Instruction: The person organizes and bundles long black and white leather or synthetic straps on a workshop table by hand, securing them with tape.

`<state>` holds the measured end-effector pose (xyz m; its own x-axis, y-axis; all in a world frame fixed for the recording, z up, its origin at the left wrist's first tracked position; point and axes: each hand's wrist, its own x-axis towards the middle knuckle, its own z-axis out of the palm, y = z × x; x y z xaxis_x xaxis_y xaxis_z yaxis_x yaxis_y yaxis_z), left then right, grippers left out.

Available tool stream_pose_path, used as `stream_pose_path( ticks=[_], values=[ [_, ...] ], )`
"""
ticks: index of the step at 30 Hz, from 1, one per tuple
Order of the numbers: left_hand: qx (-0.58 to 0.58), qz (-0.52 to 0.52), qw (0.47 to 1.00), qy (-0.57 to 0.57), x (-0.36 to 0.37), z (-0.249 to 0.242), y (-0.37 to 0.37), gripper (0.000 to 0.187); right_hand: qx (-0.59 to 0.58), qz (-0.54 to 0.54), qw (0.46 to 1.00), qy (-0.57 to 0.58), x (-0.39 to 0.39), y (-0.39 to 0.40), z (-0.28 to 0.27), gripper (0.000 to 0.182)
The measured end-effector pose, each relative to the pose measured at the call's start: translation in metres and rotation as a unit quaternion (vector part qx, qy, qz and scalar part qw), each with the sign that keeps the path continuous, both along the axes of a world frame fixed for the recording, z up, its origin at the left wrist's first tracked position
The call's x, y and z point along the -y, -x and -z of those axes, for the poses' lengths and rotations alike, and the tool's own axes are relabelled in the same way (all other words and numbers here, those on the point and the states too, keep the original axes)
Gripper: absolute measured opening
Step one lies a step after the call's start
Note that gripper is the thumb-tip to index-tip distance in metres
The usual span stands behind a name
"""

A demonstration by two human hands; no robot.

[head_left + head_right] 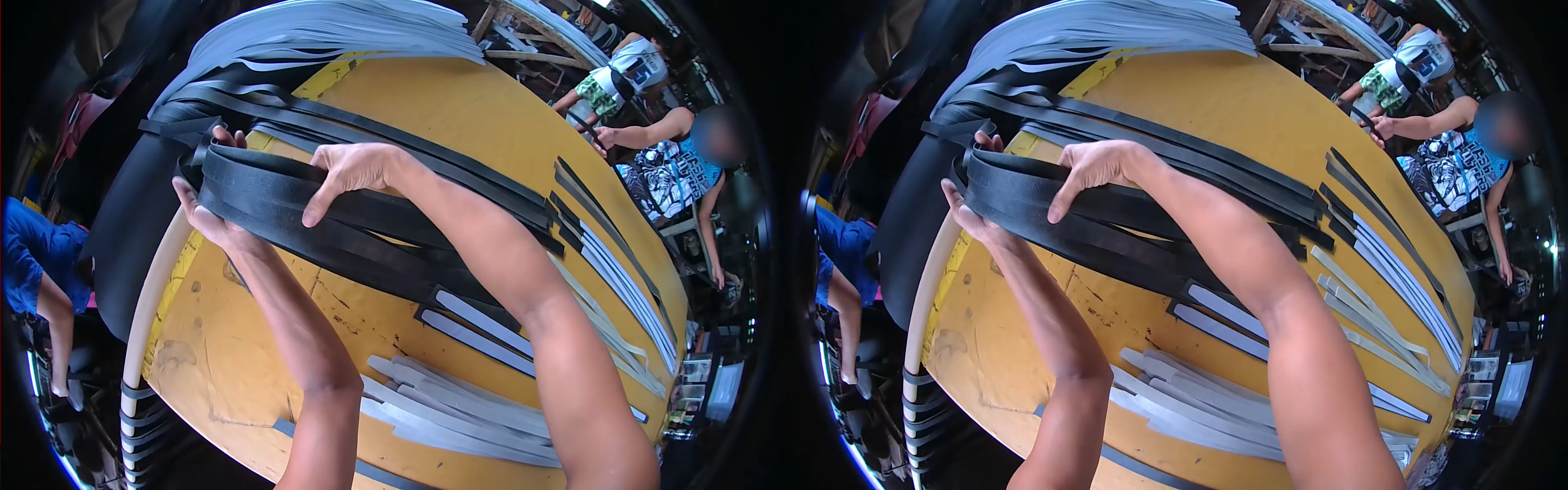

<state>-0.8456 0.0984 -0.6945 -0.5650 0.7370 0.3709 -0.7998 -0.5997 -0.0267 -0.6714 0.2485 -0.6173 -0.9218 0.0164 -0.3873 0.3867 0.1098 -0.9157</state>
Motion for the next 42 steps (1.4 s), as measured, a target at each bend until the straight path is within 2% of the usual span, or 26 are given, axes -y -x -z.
stream_pose_path(
  ticks=[3,4,5,7,8,11,12,13,14,15,18,19,21,22,23,25,27,29,31,33,36,37,39,40,41,42],
  values=[
    [-0.030,0.001,0.996,0.086,0.002,-0.034,-0.015,0.077,-0.057,0.026,0.998,0.022,-0.008,0.008,-0.003,0.067],
    [-0.095,-0.061,0.978,0.178,0.000,-0.048,-0.028,0.066,-0.069,0.036,0.997,0.010,-0.012,0.011,-0.006,0.064],
    [-0.086,-0.051,0.978,0.183,0.001,-0.042,-0.024,0.066,-0.081,0.048,0.996,-0.004,-0.016,0.015,-0.013,0.061],
    [-0.182,-0.012,0.970,0.162,0.004,-0.025,-0.007,0.054,-0.120,0.109,0.980,-0.119,-0.019,0.024,-0.028,0.056],
    [-0.195,-0.072,0.951,0.229,0.002,-0.037,-0.021,0.048,-0.110,0.061,0.988,-0.085,-0.020,0.024,-0.041,0.057],
    [-0.162,-0.169,0.931,0.282,-0.010,-0.056,-0.041,0.044,-0.107,-0.041,0.993,0.007,-0.024,0.041,-0.085,0.065],
    [-0.148,-0.162,0.944,0.248,-0.013,-0.058,-0.041,0.044,-0.122,-0.100,0.986,0.057,-0.027,0.045,-0.092,0.075],
    [-0.092,-0.194,0.933,0.290,-0.015,-0.077,-0.058,0.046,-0.121,-0.097,0.986,0.059,-0.027,0.043,-0.089,0.075],
    [-0.105,-0.081,0.981,0.142,-0.013,-0.064,-0.039,0.045,-0.091,-0.089,0.992,0.023,-0.027,0.041,-0.087,0.072],
    [-0.113,0.033,0.993,-0.012,-0.010,-0.051,-0.021,0.045,-0.062,-0.083,0.995,-0.014,-0.027,0.040,-0.085,0.070],
    [-0.066,0.020,0.996,0.057,-0.002,-0.069,-0.043,0.050,0.018,-0.074,0.988,-0.132,-0.020,0.045,-0.089,0.068],
    [-0.048,-0.046,0.991,0.117,-0.003,-0.072,-0.044,0.048,-0.016,-0.054,0.987,-0.148,-0.019,0.041,-0.079,0.069],
    [-0.048,-0.017,0.996,0.067,-0.002,-0.064,-0.034,0.047,-0.057,-0.023,0.994,-0.093,-0.031,0.039,-0.058,0.073],
    [-0.045,-0.071,0.988,0.127,-0.002,-0.077,-0.048,0.045,-0.049,-0.009,0.997,-0.055,-0.031,0.032,-0.059,0.071],
    [-0.070,-0.131,0.971,0.185,-0.003,-0.089,-0.060,0.054,-0.065,-0.007,0.998,0.006,-0.026,0.025,-0.059,0.072],
    [-0.137,-0.234,0.906,0.325,-0.005,-0.099,-0.070,0.066,-0.134,0.040,0.990,-0.016,-0.026,0.027,-0.044,0.084],
    [-0.192,-0.212,0.910,0.300,-0.005,-0.091,-0.062,0.066,-0.146,0.022,0.989,0.017,-0.026,0.034,-0.047,0.086],
    [-0.217,-0.248,0.892,0.310,-0.012,-0.082,-0.058,0.066,-0.172,0.005,0.985,-0.030,-0.016,0.043,-0.065,0.077],
    [-0.218,-0.212,0.911,0.278,-0.011,-0.091,-0.068,0.066,-0.212,0.017,0.975,-0.066,-0.005,0.043,-0.081,0.051],
    [-0.215,-0.252,0.902,0.276,-0.013,-0.094,-0.070,0.066,-0.181,-0.002,0.981,-0.075,-0.005,0.041,-0.095,0.047],
    [-0.243,-0.253,0.902,0.253,-0.015,-0.085,-0.063,0.082,-0.196,-0.027,0.972,-0.124,-0.006,0.046,-0.118,0.044],
    [-0.242,-0.233,0.912,0.234,-0.015,-0.086,-0.062,0.088,-0.215,-0.025,0.965,-0.146,-0.006,0.047,-0.123,0.053],
    [-0.291,-0.266,0.889,0.233,-0.012,-0.090,-0.068,0.095,-0.242,-0.019,0.960,-0.140,-0.016,0.052,-0.137,0.044],
    [-0.320,-0.273,0.874,0.242,-0.015,-0.079,-0.061,0.103,-0.236,-0.093,0.963,0.094,0.008,0.061,-0.159,0.061],
    [-0.347,-0.279,0.859,0.252,-0.014,-0.077,-0.057,0.111,-0.186,-0.047,0.980,0.056,0.002,0.059,-0.173,0.053],
    [-0.320,-0.280,0.874,0.234,-0.011,-0.073,-0.057,0.096,-0.211,-0.051,0.975,0.041,-0.001,0.063,-0.181,0.050]
  ],
)
